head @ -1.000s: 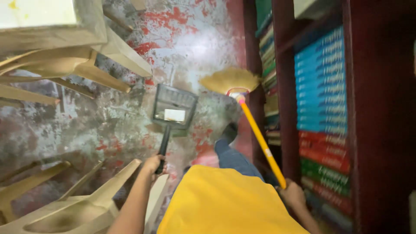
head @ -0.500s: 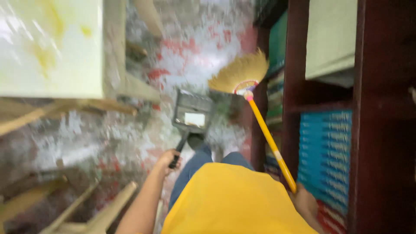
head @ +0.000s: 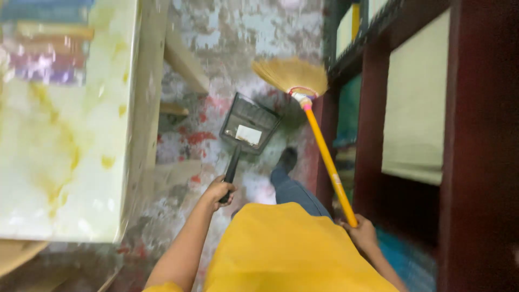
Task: The person wipes a table surface with a cloth, then sweeps the floor with a broom and dustpan, collecting debris. The person moves around the room, sweeping under furniture and near bookshelves.
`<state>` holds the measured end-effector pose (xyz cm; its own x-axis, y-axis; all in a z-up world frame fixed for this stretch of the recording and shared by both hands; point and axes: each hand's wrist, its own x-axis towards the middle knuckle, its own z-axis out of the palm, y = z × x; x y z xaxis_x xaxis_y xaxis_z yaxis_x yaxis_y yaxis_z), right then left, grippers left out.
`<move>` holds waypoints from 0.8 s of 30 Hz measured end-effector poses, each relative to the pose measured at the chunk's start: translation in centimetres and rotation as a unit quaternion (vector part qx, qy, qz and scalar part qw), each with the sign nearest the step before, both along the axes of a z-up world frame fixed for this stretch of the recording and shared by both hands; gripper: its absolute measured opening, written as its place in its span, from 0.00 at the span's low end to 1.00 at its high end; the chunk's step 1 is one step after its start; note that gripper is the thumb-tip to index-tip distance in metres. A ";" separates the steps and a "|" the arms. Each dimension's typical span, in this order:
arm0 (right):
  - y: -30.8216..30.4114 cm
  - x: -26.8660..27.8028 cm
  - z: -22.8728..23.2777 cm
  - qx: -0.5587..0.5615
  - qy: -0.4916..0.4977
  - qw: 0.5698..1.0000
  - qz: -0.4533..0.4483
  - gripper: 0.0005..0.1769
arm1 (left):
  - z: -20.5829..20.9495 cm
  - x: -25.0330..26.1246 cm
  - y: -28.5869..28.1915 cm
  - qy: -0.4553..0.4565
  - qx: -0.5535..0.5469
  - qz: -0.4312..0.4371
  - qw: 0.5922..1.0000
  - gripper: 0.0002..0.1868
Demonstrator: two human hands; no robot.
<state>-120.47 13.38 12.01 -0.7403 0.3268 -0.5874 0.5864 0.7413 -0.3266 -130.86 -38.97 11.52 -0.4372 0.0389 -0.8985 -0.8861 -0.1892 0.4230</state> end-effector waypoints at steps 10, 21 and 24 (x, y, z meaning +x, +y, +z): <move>-2.5 -30.3 7.4 -0.277 -0.021 0.947 -0.159 0.10 | 3.9 -16.7 4.6 -0.015 -0.077 0.079 0.994 0.45; -8.9 -56.3 13.7 -0.526 -0.217 0.733 -0.374 0.07 | 4.0 -36.0 1.8 -0.001 -0.053 0.135 0.989 0.45; -8.1 -59.9 11.8 -0.540 -0.282 0.715 -0.344 0.13 | 2.5 -42.4 -1.1 0.027 0.009 0.169 0.985 0.18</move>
